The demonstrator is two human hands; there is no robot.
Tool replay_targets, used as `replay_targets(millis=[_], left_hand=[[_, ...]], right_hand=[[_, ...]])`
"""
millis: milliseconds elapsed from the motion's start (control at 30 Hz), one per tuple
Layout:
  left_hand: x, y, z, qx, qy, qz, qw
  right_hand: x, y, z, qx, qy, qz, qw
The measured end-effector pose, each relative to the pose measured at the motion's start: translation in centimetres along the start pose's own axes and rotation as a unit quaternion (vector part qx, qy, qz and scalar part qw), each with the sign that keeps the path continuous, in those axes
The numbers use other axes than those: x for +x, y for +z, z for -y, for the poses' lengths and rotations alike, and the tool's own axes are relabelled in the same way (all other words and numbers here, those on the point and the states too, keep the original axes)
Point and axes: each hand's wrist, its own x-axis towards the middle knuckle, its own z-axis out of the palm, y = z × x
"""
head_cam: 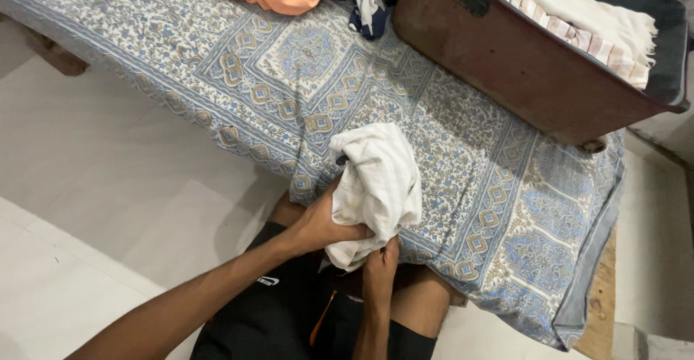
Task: The person buttons up several shirts and a pair of jeans, folding each item and placing them into a brown suitcase on a bed.
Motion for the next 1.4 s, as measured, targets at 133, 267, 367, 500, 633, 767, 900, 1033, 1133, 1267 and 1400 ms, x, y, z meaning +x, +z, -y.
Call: replay_targets(millis=[133,267,367,500,633,767,900,1033,1133,1267,1400], left_hand=[[-0.1,0.2,0.9,0.021,0.001,-0.026,0.999],[-0.3,0.3,2.0,0.046,-0.008,-0.051,0.998],[-0.2,0.3,2.7,0.06,-0.012,-0.068,0.996],[0.2,0.0,3.2,0.073,-0.006,-0.083,0.994],[0.3,-0.2,3.2,0.115,-0.014,-0.099,0.988],[0.4,-0.5,2.6,0.16,-0.032,-0.107,0.981],[-0.1,-0.6,1.4,0.255,-0.024,-0.063,0.965],[-0.6,-0.3,0.3,0.353,0.17,-0.038,0.919],[-0.5,-1.4,0.1,0.274,0.134,-0.05,0.951],[-0.2,-3.1,0.3,0.278,0.12,-0.186,0.935],[0.4,-3.5,0.7,0.182,0.093,-0.252,0.946]], right_hand=[[0.1,-0.1,-0.5,-0.008,-0.005,0.005,1.0],[0.4,-1.0,-2.3,-0.028,-0.019,-0.004,0.999],[0.7,-1.3,-2.6,-0.016,-0.008,0.001,1.0],[0.6,-0.7,-0.7,0.03,0.022,0.004,0.999],[0.3,-0.1,1.3,0.13,0.083,-0.025,0.988],[0.4,0.4,1.8,0.16,0.019,-0.037,0.986],[1.1,-0.3,0.2,0.138,0.003,-0.035,0.99],[0.8,-0.6,-0.4,-0.023,-0.007,-0.105,0.994],[1.4,-1.2,1.2,-0.008,-0.079,-0.142,0.987],[2.2,-3.0,2.8,0.049,-0.084,-0.211,0.973],[3.4,-5.0,3.1,0.306,-0.004,-0.194,0.932]])
